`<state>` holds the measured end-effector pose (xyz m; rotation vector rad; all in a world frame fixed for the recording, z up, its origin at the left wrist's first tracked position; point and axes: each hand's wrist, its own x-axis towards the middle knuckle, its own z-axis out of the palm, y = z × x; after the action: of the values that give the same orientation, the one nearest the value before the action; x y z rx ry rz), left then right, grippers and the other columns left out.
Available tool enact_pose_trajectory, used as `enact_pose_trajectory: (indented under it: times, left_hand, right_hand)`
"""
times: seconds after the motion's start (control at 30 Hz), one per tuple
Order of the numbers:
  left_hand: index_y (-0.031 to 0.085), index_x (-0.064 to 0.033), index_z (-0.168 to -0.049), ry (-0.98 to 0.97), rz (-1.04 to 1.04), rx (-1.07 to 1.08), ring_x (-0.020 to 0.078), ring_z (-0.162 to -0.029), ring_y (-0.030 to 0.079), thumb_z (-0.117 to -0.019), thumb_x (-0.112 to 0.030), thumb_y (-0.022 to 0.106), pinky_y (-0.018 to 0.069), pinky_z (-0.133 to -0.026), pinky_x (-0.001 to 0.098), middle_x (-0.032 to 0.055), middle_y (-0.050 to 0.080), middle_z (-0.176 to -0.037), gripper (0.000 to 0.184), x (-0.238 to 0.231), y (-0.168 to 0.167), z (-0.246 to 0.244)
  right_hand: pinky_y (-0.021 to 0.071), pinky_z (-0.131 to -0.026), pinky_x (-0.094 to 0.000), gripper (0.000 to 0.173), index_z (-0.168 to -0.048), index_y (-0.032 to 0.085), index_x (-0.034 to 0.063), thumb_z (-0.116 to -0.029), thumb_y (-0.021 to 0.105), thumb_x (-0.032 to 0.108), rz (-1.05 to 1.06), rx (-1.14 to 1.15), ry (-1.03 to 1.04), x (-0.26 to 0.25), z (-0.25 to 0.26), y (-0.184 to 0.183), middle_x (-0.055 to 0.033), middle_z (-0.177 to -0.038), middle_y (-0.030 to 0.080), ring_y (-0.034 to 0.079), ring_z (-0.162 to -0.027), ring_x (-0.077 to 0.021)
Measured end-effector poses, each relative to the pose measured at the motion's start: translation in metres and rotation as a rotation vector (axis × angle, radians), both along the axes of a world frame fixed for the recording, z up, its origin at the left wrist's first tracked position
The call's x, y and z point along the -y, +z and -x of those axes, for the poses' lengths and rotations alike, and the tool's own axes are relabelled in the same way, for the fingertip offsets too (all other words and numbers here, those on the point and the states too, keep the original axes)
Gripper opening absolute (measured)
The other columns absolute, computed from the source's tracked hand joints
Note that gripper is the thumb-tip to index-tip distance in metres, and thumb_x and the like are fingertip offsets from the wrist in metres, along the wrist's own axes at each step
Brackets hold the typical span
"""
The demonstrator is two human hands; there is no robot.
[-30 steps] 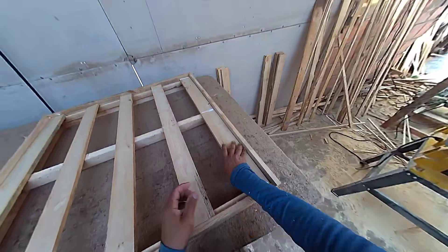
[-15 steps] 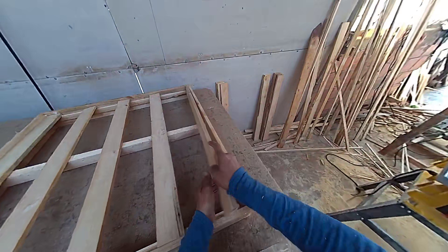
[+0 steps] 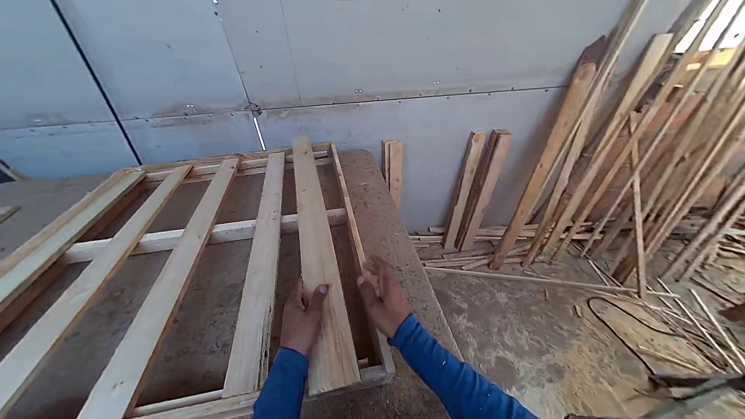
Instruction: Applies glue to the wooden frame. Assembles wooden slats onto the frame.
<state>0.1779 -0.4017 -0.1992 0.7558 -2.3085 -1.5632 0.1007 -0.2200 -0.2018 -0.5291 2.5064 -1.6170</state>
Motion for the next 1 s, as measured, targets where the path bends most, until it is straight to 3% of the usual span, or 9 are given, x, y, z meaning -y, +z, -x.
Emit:
enact_pose_trajectory:
  times: [0.1,0.27,0.5,0.67,0.73,0.87,0.93,1.0]
  left_hand:
    - [0.039,-0.0012,-0.155,-0.028,0.046,0.099,0.0229,-0.13,0.059,-0.0985,-0.038,0.066,0.0464,-0.113,0.0401,0.0171,0.059,-0.143,0.073,0.002,-0.004,0.018]
    - [0.042,-0.0003,-0.154,-0.045,0.093,0.094,0.0213,-0.129,0.061,-0.0982,-0.039,0.066,0.0474,-0.112,0.0387,0.0157,0.062,-0.14,0.072,-0.002,-0.026,0.043]
    - [0.035,0.0014,-0.157,-0.055,0.205,0.187,0.0243,-0.14,0.051,-0.0983,-0.047,0.062,0.0388,-0.119,0.04,0.0177,0.053,-0.151,0.081,-0.012,-0.042,0.042]
    - [0.031,0.0026,-0.158,-0.13,0.218,0.241,0.026,-0.138,0.053,-0.0989,-0.049,0.06,0.0391,-0.119,0.0403,0.0194,0.055,-0.148,0.084,-0.02,-0.043,0.045]
    - [0.031,0.0032,-0.158,-0.136,0.208,0.252,0.0273,-0.133,0.058,-0.0998,-0.048,0.06,0.0432,-0.116,0.0417,0.0204,0.059,-0.143,0.083,-0.022,-0.046,0.043]
    - [0.024,-0.0029,-0.162,-0.169,0.218,0.292,0.0393,-0.13,0.059,-0.1032,-0.048,0.057,0.0443,-0.111,0.058,0.026,0.056,-0.143,0.081,-0.039,-0.02,0.009]
    - [0.018,-0.0035,-0.163,-0.177,0.208,0.301,0.0391,-0.134,0.056,-0.1039,-0.049,0.055,0.0423,-0.113,0.0584,0.0254,0.051,-0.15,0.083,-0.043,-0.017,0.007]
    - [0.013,-0.0047,-0.164,-0.168,0.221,0.32,0.0404,-0.13,0.059,-0.1041,-0.05,0.054,0.0443,-0.111,0.0593,0.0264,0.055,-0.145,0.085,-0.048,-0.013,0.01]
  right_hand:
    - [0.0426,-0.117,-0.045,0.067,-0.156,0.034,-0.0024,-0.1041,0.05,0.036,-0.079,0.084,-0.029,-0.007,0.031,-0.021,-0.0212,-0.148,0.055,0.054,-0.138,-0.0295]
    - [0.0465,-0.114,-0.0399,0.063,-0.154,0.032,-0.0069,-0.1067,0.043,0.033,0.012,0.098,0.045,0.006,0.039,-0.055,-0.0202,-0.143,0.058,0.058,-0.133,-0.0255]
    - [0.0499,-0.109,-0.037,0.06,-0.153,0.035,-0.0072,-0.1068,0.045,0.03,0.118,0.144,-0.028,0.008,0.034,-0.068,-0.0202,-0.136,0.063,0.063,-0.124,-0.0229]
    - [0.051,-0.108,-0.0353,0.06,-0.151,0.035,-0.0088,-0.1056,0.045,0.029,0.168,0.15,-0.025,0.009,0.032,-0.076,-0.0196,-0.132,0.064,0.065,-0.121,-0.0205]
    - [0.0515,-0.107,-0.0378,0.06,-0.152,0.035,-0.0075,-0.1054,0.046,0.028,0.157,0.152,-0.035,0.008,0.029,-0.076,-0.0196,-0.132,0.064,0.065,-0.12,-0.022]
    - [0.0513,-0.105,-0.0476,0.059,-0.155,0.031,0.0002,-0.1087,0.044,0.034,0.122,0.133,-0.002,-0.013,-0.008,-0.047,-0.0183,-0.136,0.06,0.062,-0.123,-0.0263]
    - [0.0514,-0.106,-0.0456,0.061,-0.156,0.028,0.0003,-0.1091,0.043,0.036,0.13,0.125,0.014,-0.014,-0.011,-0.044,-0.0179,-0.137,0.059,0.062,-0.124,-0.0244]
    - [0.0518,-0.106,-0.0441,0.061,-0.157,0.027,0.0017,-0.1091,0.044,0.034,0.144,0.126,0.004,-0.01,-0.008,-0.041,-0.0174,-0.138,0.059,0.062,-0.124,-0.0234]
